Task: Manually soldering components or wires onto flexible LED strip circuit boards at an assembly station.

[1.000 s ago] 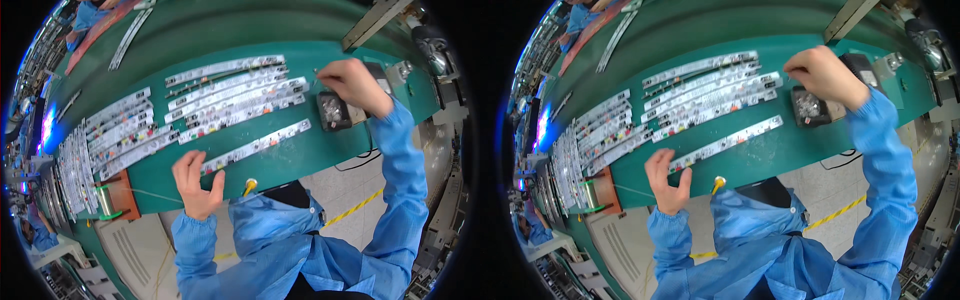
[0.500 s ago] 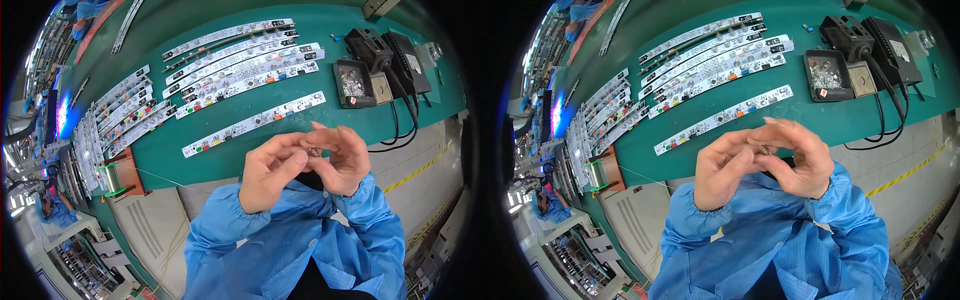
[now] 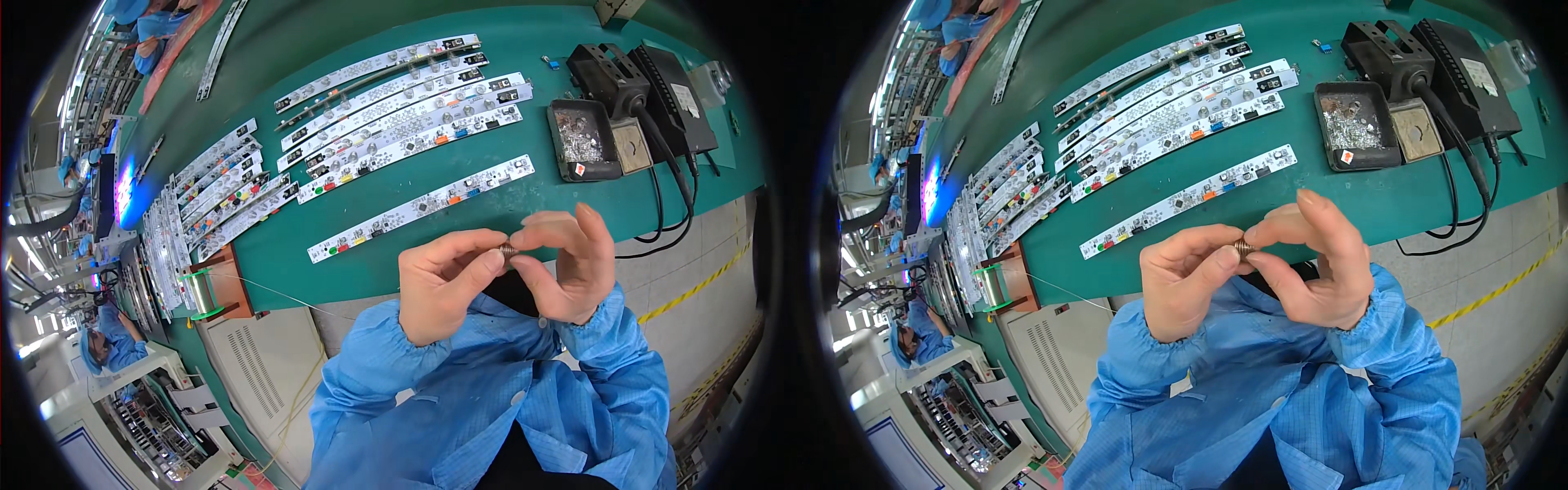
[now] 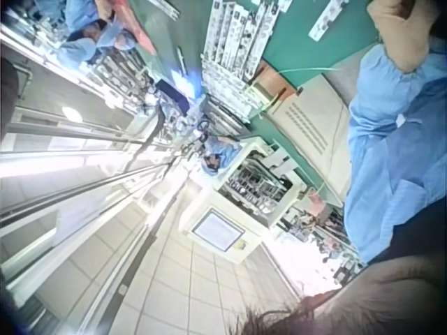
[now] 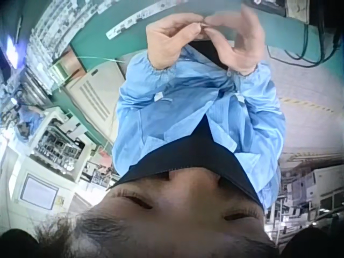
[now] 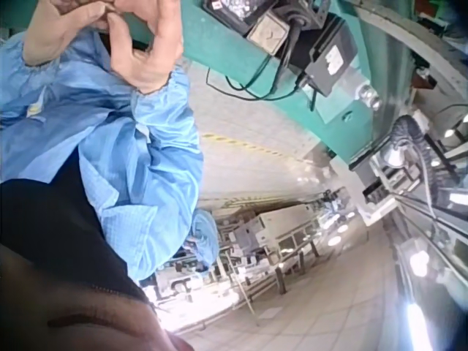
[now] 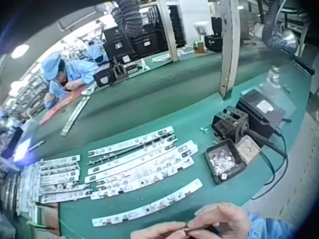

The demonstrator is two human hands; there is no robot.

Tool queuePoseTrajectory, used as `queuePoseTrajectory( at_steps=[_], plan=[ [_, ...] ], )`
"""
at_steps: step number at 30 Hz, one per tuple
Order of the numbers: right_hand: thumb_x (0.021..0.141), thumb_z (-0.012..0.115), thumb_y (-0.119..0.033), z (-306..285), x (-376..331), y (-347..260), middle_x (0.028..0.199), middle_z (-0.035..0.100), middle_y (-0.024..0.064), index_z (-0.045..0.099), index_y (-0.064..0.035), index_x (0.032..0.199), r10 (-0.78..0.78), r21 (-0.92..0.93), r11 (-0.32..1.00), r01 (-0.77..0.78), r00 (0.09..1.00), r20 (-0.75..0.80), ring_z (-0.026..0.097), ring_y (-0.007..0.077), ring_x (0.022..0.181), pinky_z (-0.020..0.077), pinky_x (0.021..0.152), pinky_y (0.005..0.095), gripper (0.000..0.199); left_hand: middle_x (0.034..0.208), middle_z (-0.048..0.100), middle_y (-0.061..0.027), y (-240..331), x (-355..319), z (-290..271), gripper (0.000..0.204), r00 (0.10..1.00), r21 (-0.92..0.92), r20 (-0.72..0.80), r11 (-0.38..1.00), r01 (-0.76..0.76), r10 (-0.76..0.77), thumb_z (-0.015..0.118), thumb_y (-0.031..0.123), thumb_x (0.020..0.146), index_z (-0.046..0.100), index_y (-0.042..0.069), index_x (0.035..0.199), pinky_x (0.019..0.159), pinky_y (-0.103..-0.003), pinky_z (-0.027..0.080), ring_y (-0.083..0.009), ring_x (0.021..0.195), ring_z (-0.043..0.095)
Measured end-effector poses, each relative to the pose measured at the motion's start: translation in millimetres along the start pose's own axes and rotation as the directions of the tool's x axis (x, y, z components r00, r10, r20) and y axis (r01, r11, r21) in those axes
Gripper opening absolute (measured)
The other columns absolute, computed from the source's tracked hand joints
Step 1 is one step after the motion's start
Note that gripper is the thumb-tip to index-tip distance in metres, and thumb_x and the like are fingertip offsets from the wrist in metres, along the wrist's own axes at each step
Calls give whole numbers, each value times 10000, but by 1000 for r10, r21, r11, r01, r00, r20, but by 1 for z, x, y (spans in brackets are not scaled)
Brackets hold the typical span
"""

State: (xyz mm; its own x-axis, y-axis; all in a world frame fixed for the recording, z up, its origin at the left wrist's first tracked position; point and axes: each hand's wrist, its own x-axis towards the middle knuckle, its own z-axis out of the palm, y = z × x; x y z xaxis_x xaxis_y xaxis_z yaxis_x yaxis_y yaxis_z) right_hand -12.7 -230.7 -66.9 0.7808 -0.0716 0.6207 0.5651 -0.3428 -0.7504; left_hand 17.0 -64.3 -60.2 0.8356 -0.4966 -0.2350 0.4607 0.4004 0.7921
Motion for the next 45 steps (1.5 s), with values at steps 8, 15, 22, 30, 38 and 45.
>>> queuePoseTrajectory(
  at_steps=[8,15,22,30,38,45],
  plan=[
    [724,697,92,1,-2,-2,896,642,135,245,36,1410,215,60,974,-219,975,62,639,193,833,475,831,308,824,896,689,-139,-4,4,4,173,911,548,49,751,-368,410,629,-83,802,649,-53,971,703,-268,534,-181,801,672],
    [749,671,89,3,2,-1,917,597,129,206,50,1421,473,461,747,-479,870,138,593,181,874,466,841,304,818,963,674,-154,2,4,0,172,821,668,246,524,-528,515,613,-86,824,624,-85,996,777,-281,519,-181,871,651],
    [746,658,108,6,-3,8,915,603,139,263,55,1401,109,194,973,-124,990,87,598,195,861,456,824,313,768,893,664,-153,9,3,-3,140,990,311,-62,944,-105,130,553,-22,880,594,-75,1003,732,-300,532,-176,805,644],
    [713,680,100,-15,23,8,875,611,99,491,20,1256,220,-222,950,-220,975,-25,614,185,803,490,742,298,580,822,627,-125,6,-1,-8,138,966,355,-22,905,-233,258,509,-52,859,597,-79,962,657,-283,506,-155,714,599],
    [816,563,-73,-66,116,82,908,616,145,665,-12,863,379,-905,426,-10,910,169,598,356,859,481,735,433,128,815,617,-123,1,-8,-10,150,952,313,33,902,-298,303,564,-96,807,623,-90,945,630,-235,488,-131,717,587],
    [757,651,-19,-37,90,27,983,610,134,627,-15,974,167,-721,687,86,948,272,596,342,883,496,766,388,219,914,619,-143,21,-29,-41,161,933,406,-39,859,-312,358,561,-115,814,601,-86,968,744,-270,519,-167,822,613]
  ],
)
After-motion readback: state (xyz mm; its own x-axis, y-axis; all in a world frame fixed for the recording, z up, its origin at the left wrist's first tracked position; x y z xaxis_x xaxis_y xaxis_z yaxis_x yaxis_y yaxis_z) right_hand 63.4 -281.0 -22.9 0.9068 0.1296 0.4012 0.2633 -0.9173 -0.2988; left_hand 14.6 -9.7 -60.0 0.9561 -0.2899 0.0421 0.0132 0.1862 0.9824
